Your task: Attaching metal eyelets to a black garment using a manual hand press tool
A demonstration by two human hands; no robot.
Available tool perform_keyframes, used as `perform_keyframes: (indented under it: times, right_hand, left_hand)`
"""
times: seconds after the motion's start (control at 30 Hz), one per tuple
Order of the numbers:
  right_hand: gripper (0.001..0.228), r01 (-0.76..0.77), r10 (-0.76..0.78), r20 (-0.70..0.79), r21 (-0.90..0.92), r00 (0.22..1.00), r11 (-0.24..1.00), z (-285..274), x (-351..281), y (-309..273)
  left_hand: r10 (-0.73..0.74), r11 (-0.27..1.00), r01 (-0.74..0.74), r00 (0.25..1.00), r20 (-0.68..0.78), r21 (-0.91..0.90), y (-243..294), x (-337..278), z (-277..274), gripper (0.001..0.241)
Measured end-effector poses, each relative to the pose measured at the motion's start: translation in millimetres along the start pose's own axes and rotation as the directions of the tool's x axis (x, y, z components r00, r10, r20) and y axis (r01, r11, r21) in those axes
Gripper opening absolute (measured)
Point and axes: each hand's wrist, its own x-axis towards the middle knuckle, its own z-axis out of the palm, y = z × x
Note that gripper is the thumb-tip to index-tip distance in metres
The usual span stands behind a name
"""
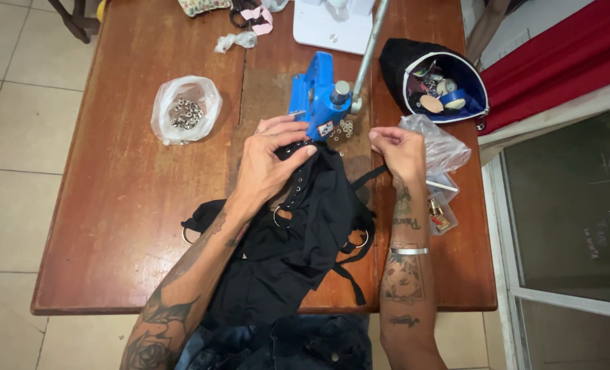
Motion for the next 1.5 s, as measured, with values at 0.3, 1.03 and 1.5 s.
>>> perform_keyframes:
  times: [0.3,1.03,1.5]
  right_hand:
    - [0.046,0.143,-0.124,-0.112,0.180,0.986,0.973,0,-20,-27]
    - [0.042,0.257,-0.287,0.024,0.379,0.958,0.889,109,-79,-52]
    - [0.016,0.520,-0.520,-0.030,0.092,0.854,0.849,108,-72,-30]
  left_hand:
    - [0.010,1.000,-0.010,1.000,0.003,-0.001,-4,1,0,0.022]
    - [-0.036,0.999,0.036,0.999,0.010,0.007,5,-1,-4,0.026]
    - [-0.079,0.996,0.081,0.996,0.045,-0.042,-14,1,2,0.031]
